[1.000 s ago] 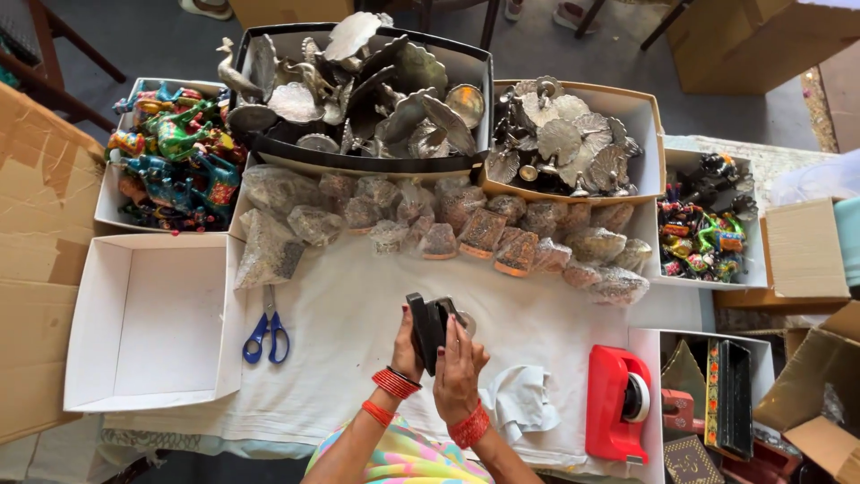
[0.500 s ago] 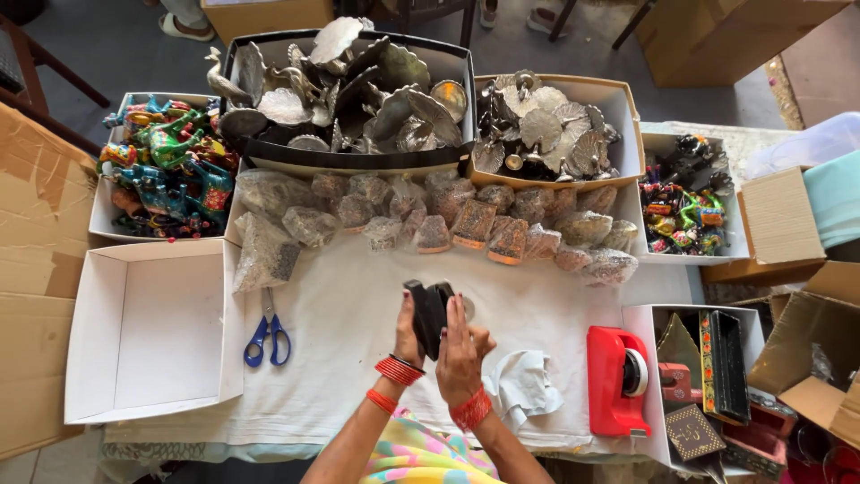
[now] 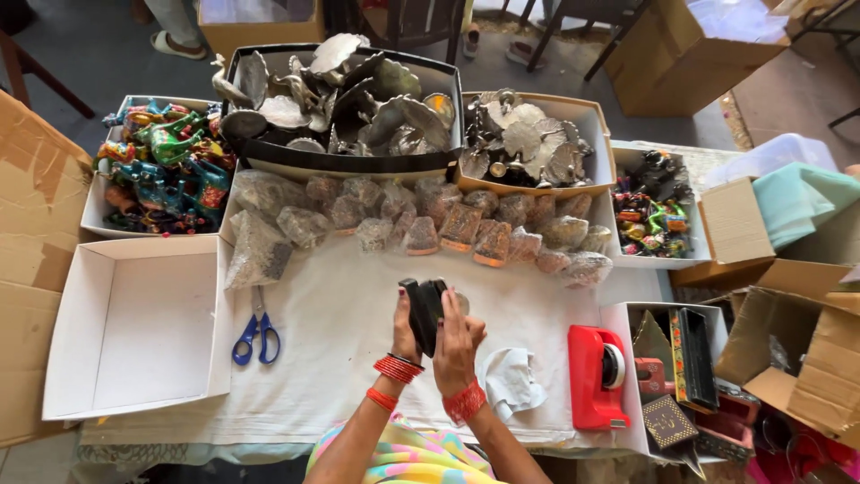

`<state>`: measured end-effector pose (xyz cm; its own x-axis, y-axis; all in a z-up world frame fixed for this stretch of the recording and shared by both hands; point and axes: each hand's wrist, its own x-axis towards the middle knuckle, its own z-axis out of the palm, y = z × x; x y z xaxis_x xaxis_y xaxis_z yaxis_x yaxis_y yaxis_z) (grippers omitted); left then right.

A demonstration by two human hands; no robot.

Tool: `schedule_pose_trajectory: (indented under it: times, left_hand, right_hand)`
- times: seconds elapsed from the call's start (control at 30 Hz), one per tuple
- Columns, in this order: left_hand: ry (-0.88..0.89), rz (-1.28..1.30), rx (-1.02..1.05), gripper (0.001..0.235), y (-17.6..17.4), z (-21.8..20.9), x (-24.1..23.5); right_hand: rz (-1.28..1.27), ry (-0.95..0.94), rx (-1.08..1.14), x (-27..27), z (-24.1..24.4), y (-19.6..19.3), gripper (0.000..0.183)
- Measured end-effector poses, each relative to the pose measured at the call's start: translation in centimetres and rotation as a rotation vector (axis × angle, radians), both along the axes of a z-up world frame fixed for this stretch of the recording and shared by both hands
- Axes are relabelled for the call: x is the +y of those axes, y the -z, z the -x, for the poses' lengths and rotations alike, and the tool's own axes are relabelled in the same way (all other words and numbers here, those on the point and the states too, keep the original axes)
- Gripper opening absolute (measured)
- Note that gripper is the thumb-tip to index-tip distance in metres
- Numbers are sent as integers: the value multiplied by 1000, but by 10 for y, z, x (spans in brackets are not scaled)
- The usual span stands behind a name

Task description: The person sits on the floor at a table covered with a white cloth, surrounded by boxes of decorative items. They unwrap a silver-colored decorative piece from bubble wrap and use a small brush to clean its surface. The person holds the item in one hand and scrubs it with the brush in the other, turning it to clean different sides.

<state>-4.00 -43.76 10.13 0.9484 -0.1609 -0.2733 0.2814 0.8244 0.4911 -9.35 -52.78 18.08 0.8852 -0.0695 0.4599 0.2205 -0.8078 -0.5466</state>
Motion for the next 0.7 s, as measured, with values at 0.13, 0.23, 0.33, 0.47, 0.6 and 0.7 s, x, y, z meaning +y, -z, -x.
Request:
schedule_pose_trajectory:
  times: [0.13, 0.23, 0.33, 0.47, 0.6, 0.7]
  left_hand:
    - [-22, 0, 33, 61, 6, 6, -10]
    - [-38, 12, 43, 62, 5, 7, -4]
    - [-46, -51, 36, 63, 8, 7, 10]
    - [-47, -63, 14, 62, 10, 17, -2]
    - [-63, -58, -7, 57, 32, 22, -15]
    - [-76, -66, -40, 58, 15, 17, -6]
  right_hand:
    - [-58, -10, -146, 3, -21, -21, 48]
    - [-51, -32, -96, -1, -1, -11, 48]
    - [-106, -67, -18, -3, 29, 1, 48]
    - [-74, -8, 8, -2, 23, -22, 48]
    - [-27, 48, -56, 1, -10, -46, 48]
    - [37, 42, -61, 5, 1, -40, 47]
